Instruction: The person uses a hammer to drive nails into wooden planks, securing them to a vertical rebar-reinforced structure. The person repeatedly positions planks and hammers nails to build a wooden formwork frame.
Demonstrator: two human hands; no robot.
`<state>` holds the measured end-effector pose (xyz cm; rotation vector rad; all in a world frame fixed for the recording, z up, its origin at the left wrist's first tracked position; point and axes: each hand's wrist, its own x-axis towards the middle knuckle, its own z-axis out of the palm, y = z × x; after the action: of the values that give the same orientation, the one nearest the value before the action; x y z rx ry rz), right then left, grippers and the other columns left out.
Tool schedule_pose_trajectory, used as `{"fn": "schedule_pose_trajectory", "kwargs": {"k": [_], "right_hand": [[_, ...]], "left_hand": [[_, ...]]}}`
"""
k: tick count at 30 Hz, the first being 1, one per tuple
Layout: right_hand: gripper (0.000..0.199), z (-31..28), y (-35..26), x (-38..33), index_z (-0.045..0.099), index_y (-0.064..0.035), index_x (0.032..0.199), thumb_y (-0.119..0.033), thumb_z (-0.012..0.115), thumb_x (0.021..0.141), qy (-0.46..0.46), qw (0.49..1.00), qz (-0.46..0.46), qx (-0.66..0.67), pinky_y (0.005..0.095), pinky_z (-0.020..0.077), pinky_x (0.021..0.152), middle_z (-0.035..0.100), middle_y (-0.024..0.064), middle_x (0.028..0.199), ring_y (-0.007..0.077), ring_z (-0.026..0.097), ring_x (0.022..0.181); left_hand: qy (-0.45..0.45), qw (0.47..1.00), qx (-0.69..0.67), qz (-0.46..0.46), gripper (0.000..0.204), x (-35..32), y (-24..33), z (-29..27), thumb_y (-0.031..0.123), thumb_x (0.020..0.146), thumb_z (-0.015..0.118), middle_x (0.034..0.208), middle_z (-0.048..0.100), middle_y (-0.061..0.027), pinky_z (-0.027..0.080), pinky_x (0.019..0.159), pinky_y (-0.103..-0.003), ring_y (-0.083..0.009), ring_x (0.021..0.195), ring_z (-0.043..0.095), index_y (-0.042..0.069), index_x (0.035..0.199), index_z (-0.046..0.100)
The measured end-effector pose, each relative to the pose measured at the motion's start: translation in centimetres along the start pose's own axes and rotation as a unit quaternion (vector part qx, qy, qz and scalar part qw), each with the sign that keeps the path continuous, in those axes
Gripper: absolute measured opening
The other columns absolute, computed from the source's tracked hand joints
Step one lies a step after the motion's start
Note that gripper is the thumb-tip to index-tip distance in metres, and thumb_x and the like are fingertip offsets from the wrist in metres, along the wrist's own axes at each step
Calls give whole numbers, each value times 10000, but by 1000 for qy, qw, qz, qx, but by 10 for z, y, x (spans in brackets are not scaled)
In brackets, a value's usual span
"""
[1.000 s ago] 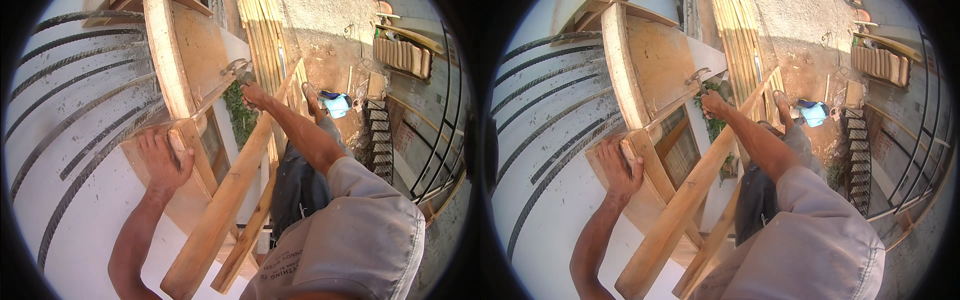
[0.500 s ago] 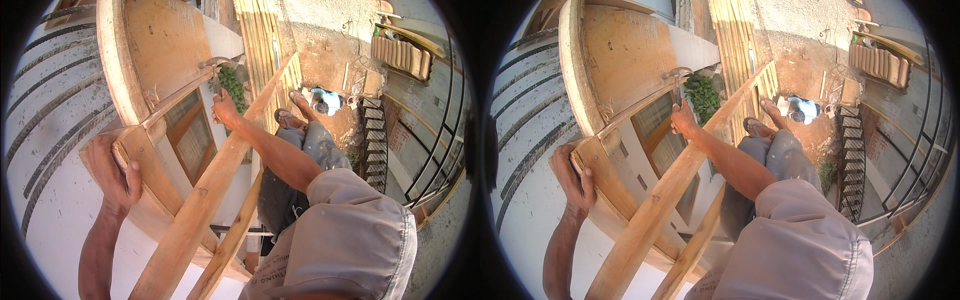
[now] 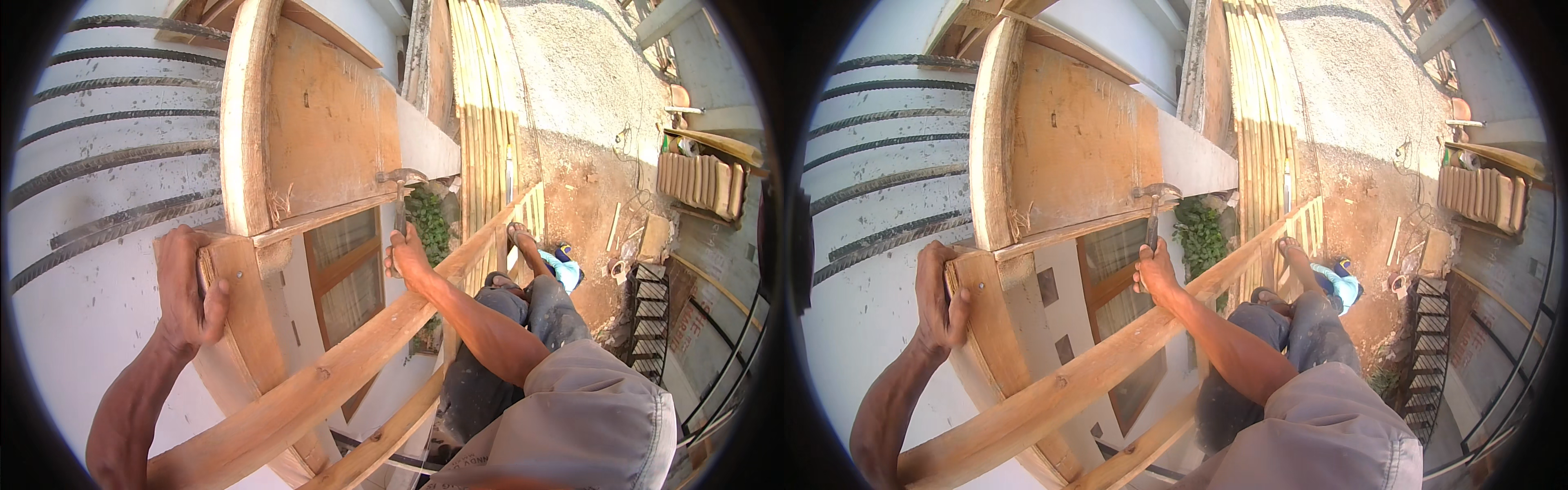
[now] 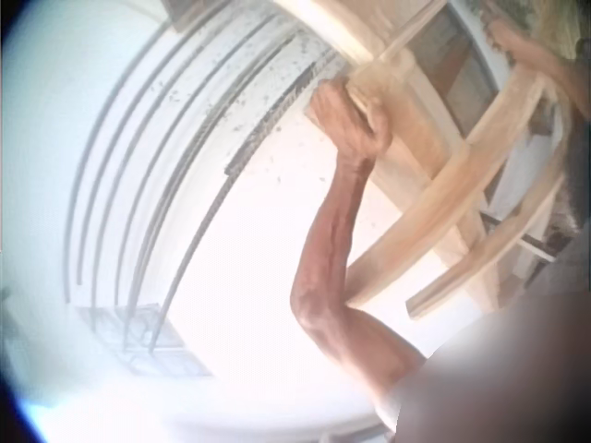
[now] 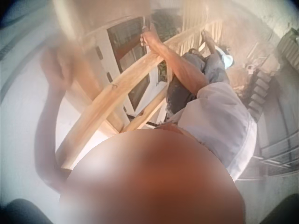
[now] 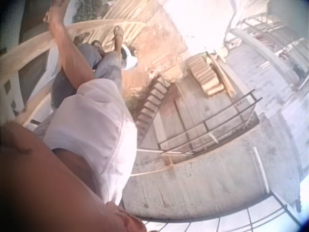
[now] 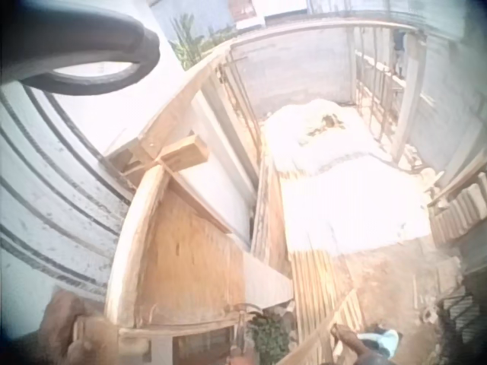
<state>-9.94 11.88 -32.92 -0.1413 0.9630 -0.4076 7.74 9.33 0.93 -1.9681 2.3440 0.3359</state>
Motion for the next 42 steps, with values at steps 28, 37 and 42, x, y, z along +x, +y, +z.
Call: {"fn": "schedule_pose_trajectory", "kwargs": {"k": [28,37,42], "right_hand": [[377,-127,-90,-76,556,-24,825,-358,717,896,-252,841,-186,-440,328,372,458,455,2,616,132,444,488],[518,-81,-60,-56,635,-23,1171,-465,630,903,-404,712,-326,-473,446,483,844,591,166,1114,320,583,1033],[560,-67,-30,-44,615,-17,1235,-467,631,904,-483,744,-199,-417,469,497,866,619,197,988,348,614,971]], "left_hand": [[-20,997,4,-74,557,-7,1,3,466,863,494,927,445,-179,384,779,-400,-270,856,452,-54,1059,464],[-12,993,-16,-117,621,-20,-10,5,526,884,489,1026,471,-182,381,872,-422,-271,963,464,-43,1130,454],[7,992,-2,-129,658,-40,-28,0,538,895,484,1151,474,-219,353,967,-441,-305,1077,467,-51,1188,450]]}}
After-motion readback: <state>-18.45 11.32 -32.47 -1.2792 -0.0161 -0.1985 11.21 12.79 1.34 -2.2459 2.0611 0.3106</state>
